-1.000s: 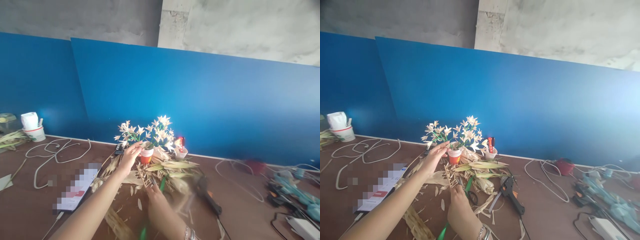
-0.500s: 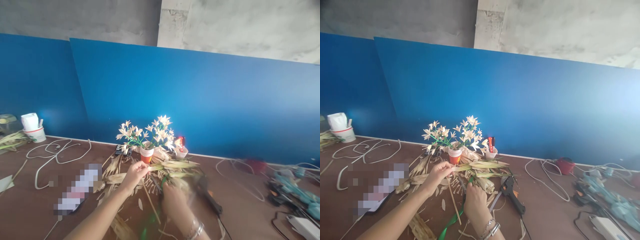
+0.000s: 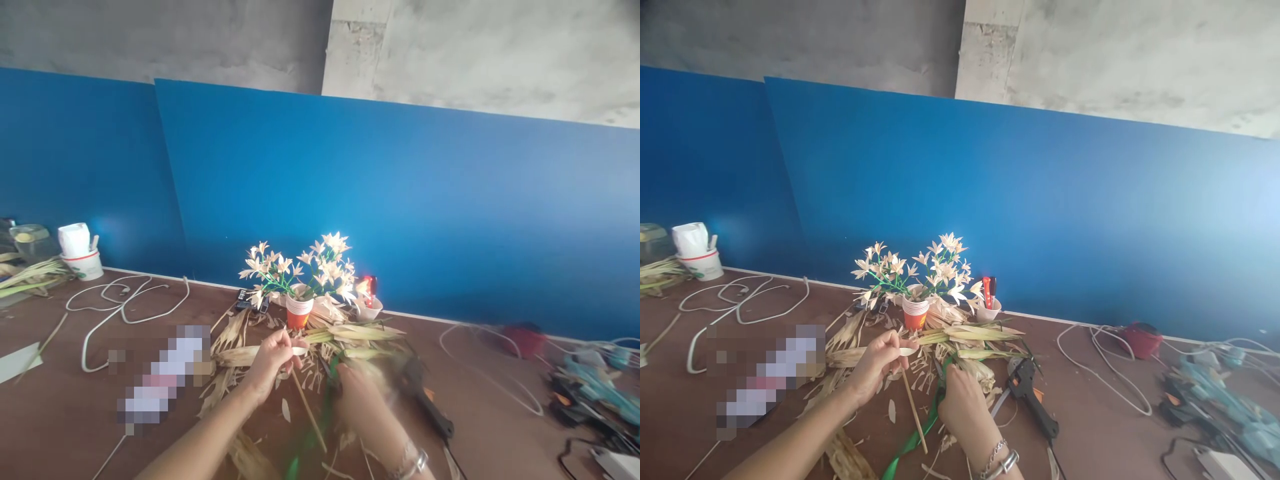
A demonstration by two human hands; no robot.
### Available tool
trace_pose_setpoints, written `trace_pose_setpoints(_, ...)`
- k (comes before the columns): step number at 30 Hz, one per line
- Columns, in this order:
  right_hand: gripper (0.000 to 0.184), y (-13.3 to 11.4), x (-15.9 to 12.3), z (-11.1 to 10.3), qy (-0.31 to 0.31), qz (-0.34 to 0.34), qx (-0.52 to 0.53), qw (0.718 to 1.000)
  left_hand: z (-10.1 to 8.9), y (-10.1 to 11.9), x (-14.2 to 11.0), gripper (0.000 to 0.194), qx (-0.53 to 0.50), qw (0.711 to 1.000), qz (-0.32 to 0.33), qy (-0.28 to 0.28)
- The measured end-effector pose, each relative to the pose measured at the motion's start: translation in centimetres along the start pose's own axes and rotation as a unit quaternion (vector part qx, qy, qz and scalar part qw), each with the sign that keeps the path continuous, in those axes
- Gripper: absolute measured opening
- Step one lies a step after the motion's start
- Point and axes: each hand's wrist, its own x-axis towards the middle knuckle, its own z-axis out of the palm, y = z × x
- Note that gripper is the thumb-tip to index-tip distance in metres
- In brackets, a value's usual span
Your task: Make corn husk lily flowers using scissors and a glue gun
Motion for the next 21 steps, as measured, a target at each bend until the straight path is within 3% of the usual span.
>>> trace_pose_setpoints(6, 0.03, 0.3, -0.2, -0.7, 0.011, -0.002, -0.01, 1.0, 0.1, -0.1, 0.0, 0.019, 0.007, 1.0, 0.001, 0.013)
trace_pose_setpoints(10, 0.031, 1.0, -0.4, -0.9, 0.014, -0.04, 0.05, 0.998, -0.3, 0.4, -0.1, 0.017, 0.026, 1.0, -0.005, -0.004)
trace_pose_setpoints(15, 0.031, 1.3, -0.1, -1.7, -0.013, -0.03, 0.213, 0.977, -1.5, 1.1, 0.0, 0.015, 0.089, 0.987, -0.07, -0.116)
trace_pose_setpoints(18, 0.03, 0.9, 0.2, -2.0, -0.061, -0.023, 0.346, 0.936, -2.1, 1.0, 0.0, 0.012, 0.122, 0.976, -0.092, -0.152)
trace_pose_setpoints(21, 0.029, 0.1, 0.6, -1.0, -0.112, -0.009, 0.519, 0.847, -2.3, 0.7, 0.1, 0.01, 0.136, 0.967, -0.11, -0.185)
